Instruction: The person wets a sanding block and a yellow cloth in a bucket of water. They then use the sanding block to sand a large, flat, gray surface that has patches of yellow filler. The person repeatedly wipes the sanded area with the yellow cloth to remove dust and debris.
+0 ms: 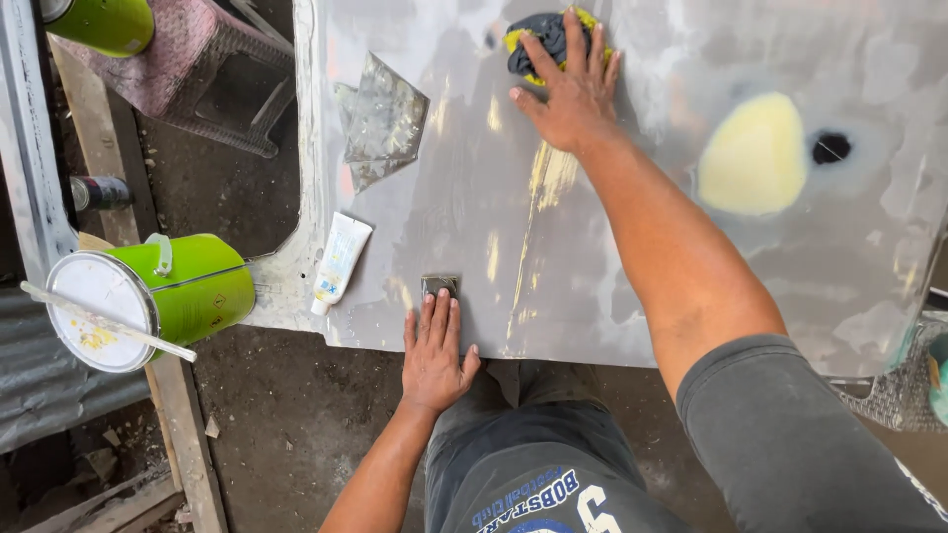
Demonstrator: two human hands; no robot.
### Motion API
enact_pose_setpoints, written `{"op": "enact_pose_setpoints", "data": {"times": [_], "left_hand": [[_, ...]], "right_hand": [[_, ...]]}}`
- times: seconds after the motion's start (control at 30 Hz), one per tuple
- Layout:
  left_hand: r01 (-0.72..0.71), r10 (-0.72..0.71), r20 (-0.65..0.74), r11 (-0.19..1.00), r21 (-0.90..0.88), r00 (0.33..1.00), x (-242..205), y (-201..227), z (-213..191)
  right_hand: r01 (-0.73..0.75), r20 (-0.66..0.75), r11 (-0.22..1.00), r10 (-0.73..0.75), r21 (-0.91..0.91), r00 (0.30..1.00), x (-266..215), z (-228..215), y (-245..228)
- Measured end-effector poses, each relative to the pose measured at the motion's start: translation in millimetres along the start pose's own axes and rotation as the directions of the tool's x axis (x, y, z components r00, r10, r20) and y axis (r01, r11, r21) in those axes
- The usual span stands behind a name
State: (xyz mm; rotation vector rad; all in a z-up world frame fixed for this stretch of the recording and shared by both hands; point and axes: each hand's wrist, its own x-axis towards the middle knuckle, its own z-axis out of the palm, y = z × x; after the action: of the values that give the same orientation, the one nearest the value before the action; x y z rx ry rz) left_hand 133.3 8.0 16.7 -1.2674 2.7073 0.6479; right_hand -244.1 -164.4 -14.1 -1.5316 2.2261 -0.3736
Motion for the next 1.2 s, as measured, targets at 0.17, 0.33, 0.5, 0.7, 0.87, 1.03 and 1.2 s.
{"op": "enact_pose_setpoints", "data": {"times": [0.17, 0.33, 0.5, 0.7, 0.87, 1.03, 1.2], "left_hand": [[0.013, -0.013, -0.022, 1.000, -0.017, 1.000, -1.0, 3.3, 1.6], [0.001, -0.001, 0.008, 1.000, -0.004, 1.000, -0.1, 2.1, -3.6], [-0.049, 0.049, -0.023, 0.999, 0.011, 0.999, -5.6, -2.0, -7.6], [-0.113, 0.112, 0.009, 0.992, 0.059, 0.994, -10.8, -9.8, -16.9], [-0.150, 0.146, 0.056, 0.985, 0.084, 0.988, -17.3, -16.2, -19.3], [-0.155, 0.130, 0.172, 0.977, 0.146, 0.976, -26.6, -19.2, -27.0], [-0.170, 0.117, 0.256, 0.965, 0.197, 0.960, -32.8, -20.8, -33.0]], "right_hand": [[0.051, -0.046, 0.999, -0.051, -0.010, 0.998, -6.1, 10.7, 3.7], [0.117, -0.055, 0.993, -0.119, -0.034, 0.991, -73.9, 23.9, -22.9], [0.190, -0.076, 0.982, -0.190, -0.011, 0.979, -174.0, 62.0, -55.1], [0.189, -0.107, 0.981, -0.184, 0.034, 0.977, -268.4, 84.7, -81.3], [0.178, -0.120, 0.983, -0.172, 0.047, 0.978, -325.3, 97.9, -96.7], [0.166, -0.149, 0.984, -0.155, 0.067, 0.977, -353.7, 99.5, -102.3], [0.194, -0.091, 0.981, -0.192, 0.015, 0.977, -374.8, 94.3, -80.6]]}}
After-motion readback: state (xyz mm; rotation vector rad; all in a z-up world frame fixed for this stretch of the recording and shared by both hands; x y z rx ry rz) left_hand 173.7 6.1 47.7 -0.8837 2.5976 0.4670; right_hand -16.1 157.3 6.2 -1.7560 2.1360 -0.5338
